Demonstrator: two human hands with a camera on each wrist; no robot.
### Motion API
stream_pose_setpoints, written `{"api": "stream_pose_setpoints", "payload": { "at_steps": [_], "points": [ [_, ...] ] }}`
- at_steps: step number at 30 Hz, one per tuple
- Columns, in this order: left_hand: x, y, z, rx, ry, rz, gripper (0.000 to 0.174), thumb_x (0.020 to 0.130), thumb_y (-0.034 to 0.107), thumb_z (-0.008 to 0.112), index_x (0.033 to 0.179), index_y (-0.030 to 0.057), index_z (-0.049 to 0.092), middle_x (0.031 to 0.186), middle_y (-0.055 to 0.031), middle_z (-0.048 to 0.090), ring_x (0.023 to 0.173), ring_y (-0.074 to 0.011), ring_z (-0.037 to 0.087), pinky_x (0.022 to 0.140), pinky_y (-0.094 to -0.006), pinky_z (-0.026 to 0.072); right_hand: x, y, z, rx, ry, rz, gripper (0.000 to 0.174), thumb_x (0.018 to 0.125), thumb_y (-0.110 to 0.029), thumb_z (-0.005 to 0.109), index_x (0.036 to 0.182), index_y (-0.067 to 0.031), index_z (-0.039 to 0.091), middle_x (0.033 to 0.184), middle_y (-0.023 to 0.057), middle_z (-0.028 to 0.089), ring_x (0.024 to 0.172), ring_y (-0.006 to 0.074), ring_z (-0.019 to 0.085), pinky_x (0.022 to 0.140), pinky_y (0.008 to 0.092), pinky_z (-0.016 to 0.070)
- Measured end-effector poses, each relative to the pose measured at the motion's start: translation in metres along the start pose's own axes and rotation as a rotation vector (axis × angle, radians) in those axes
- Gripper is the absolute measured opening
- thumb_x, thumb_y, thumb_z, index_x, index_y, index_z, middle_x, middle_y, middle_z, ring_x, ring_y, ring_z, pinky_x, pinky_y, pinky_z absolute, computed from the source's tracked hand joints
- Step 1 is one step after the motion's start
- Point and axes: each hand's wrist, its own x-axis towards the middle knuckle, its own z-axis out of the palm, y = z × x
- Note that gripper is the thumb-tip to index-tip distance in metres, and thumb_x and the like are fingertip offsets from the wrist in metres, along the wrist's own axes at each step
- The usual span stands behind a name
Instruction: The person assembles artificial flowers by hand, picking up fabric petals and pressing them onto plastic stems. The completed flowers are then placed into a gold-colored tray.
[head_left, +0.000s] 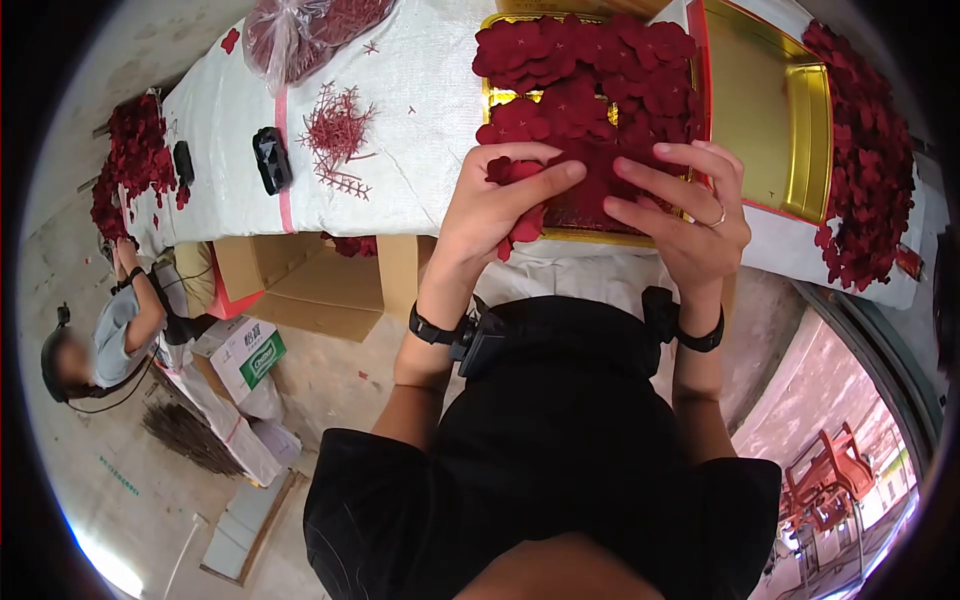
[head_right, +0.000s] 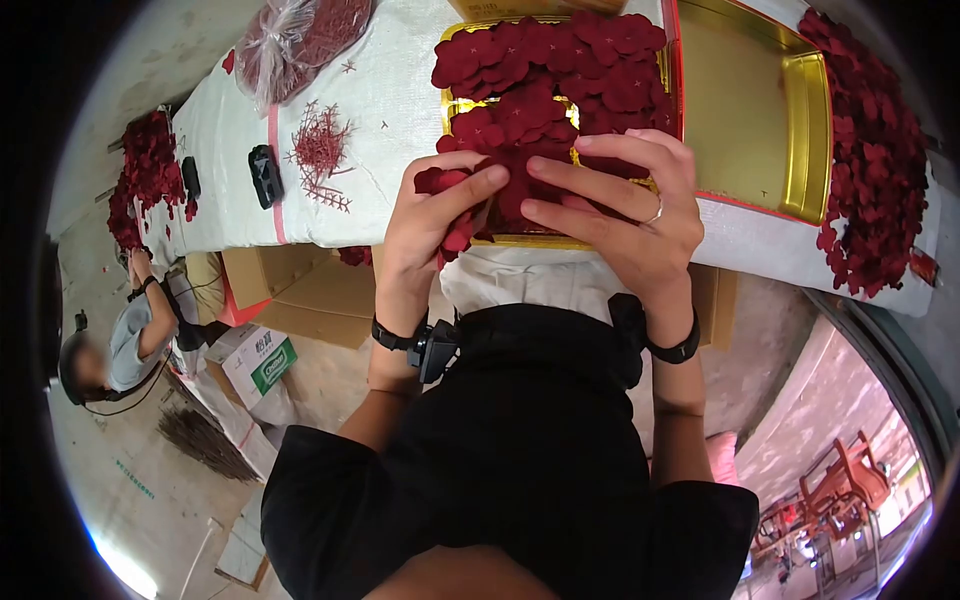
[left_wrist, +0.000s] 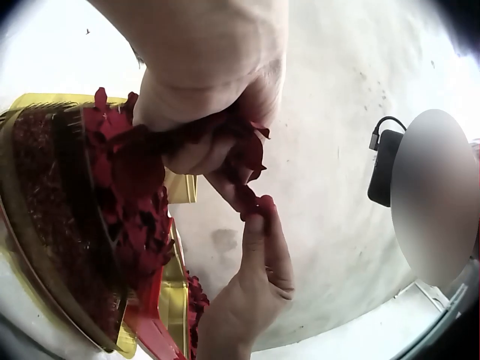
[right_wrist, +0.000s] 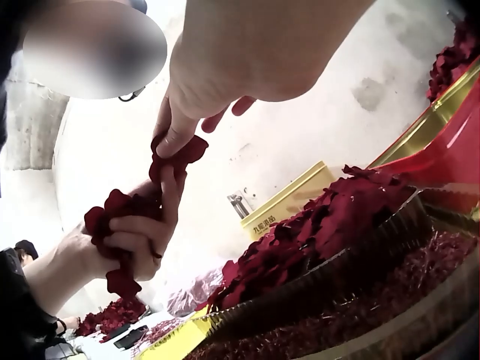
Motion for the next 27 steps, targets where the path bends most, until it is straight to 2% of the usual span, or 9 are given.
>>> {"api": "stream_pose_setpoints", "payload": {
  "at_steps": [4, 7, 13, 16, 17, 20, 21, 24, 27],
  "points": [
    [0.000, 0.001, 0.001, 0.025, 0.013, 0.028, 0.010, 0.086, 0.009, 0.063, 0.086, -0.0017, 0.064, 0.058, 0.0028, 0.050, 0.046, -0.0033, 0.040, 0.042, -0.0190, 0.0303, -0.003, 0.004, 0.005, 0.034, 0.026, -0.011, 0.024, 0.066, -0.014, 0.068, 0.085, -0.0272, 0.074, 0.101, -0.0077, 0.068, 0.096, 0.0177, 0.057, 0.080, 0.0358, 0.0457],
    [0.001, 0.001, -0.008, -0.063, -0.003, -0.024, 0.011, 0.082, 0.005, 0.069, 0.091, -0.0005, 0.068, 0.072, 0.0033, 0.063, 0.062, -0.0012, 0.052, 0.054, -0.0165, 0.0399, -0.001, 0.003, 0.004, 0.046, 0.022, -0.007, 0.025, 0.064, -0.013, 0.068, 0.084, -0.0268, 0.074, 0.101, -0.0076, 0.068, 0.095, 0.0176, 0.057, 0.080, 0.0354, 0.0459],
    [0.003, -0.003, -0.001, -0.058, 0.100, 0.063, 0.008, 0.084, 0.007, 0.067, 0.089, 0.0002, 0.067, 0.063, 0.0070, 0.056, 0.054, 0.0019, 0.046, 0.048, -0.0159, 0.0317, -0.001, 0.004, 0.003, 0.171, -0.028, 0.049, 0.023, 0.062, -0.012, 0.072, 0.084, -0.0200, 0.074, 0.096, -0.0030, 0.069, 0.085, 0.0177, 0.059, 0.076, 0.0324, 0.0472],
    [0.005, -0.002, -0.004, -0.024, 0.181, 0.102, 0.007, 0.084, 0.007, 0.067, 0.087, 0.0007, 0.067, 0.060, 0.0076, 0.055, 0.050, 0.0027, 0.043, 0.045, -0.0156, 0.0294, -0.015, 0.000, 0.011, 0.476, -0.011, 0.501, 0.018, 0.066, -0.015, 0.074, 0.084, -0.0138, 0.073, 0.090, -0.0002, 0.069, 0.076, 0.0178, 0.061, 0.069, 0.0308, 0.0482],
    [0.004, -0.001, -0.004, 0.004, 0.196, 0.107, 0.007, 0.084, 0.007, 0.068, 0.086, 0.0006, 0.067, 0.060, 0.0077, 0.055, 0.049, 0.0027, 0.043, 0.044, -0.0156, 0.0289, -0.016, -0.001, 0.007, 0.503, -0.198, 0.637, 0.014, 0.073, -0.017, 0.072, 0.083, -0.0083, 0.071, 0.082, 0.0038, 0.068, 0.071, 0.0217, 0.063, 0.065, 0.0324, 0.0490],
    [0.006, 0.004, -0.002, 0.091, 0.237, 0.136, 0.007, 0.082, 0.007, 0.069, 0.084, 0.0003, 0.067, 0.059, 0.0078, 0.054, 0.046, 0.0025, 0.042, 0.042, -0.0156, 0.0274, -0.042, 0.010, 0.021, 0.310, -0.618, 0.488, 0.014, 0.075, -0.018, 0.069, 0.083, -0.0068, 0.069, 0.080, 0.0073, 0.066, 0.073, 0.0254, 0.063, 0.066, 0.0354, 0.0490],
    [0.005, 0.006, 0.000, 0.098, 0.239, 0.125, 0.007, 0.082, 0.007, 0.070, 0.083, 0.0002, 0.067, 0.059, 0.0075, 0.054, 0.046, 0.0024, 0.042, 0.042, -0.0154, 0.0279, -0.047, 0.010, 0.024, 0.244, -0.636, 0.450, 0.012, 0.077, -0.017, 0.067, 0.082, -0.0065, 0.067, 0.079, 0.0100, 0.063, 0.074, 0.0289, 0.061, 0.066, 0.0383, 0.0485],
    [0.003, 0.009, 0.000, 0.131, 0.241, 0.125, 0.008, 0.082, 0.007, 0.070, 0.083, -0.0001, 0.066, 0.060, 0.0069, 0.054, 0.047, 0.0021, 0.043, 0.043, -0.0146, 0.0295, -0.057, 0.008, 0.032, 0.126, -0.694, 0.442, 0.013, 0.076, -0.018, 0.067, 0.081, -0.0068, 0.066, 0.080, 0.0087, 0.063, 0.074, 0.0289, 0.061, 0.066, 0.0390, 0.0484],
    [0.007, 0.005, -0.002, 0.154, 0.219, 0.161, 0.010, 0.081, 0.008, 0.071, 0.084, -0.0004, 0.066, 0.060, 0.0066, 0.054, 0.048, 0.0020, 0.043, 0.043, -0.0142, 0.0306, -0.054, 0.008, 0.030, 0.168, -0.711, 0.447, 0.012, 0.077, -0.018, 0.066, 0.079, -0.0058, 0.065, 0.079, 0.0087, 0.062, 0.073, 0.0299, 0.061, 0.065, 0.0400, 0.0483]
  ]
}}
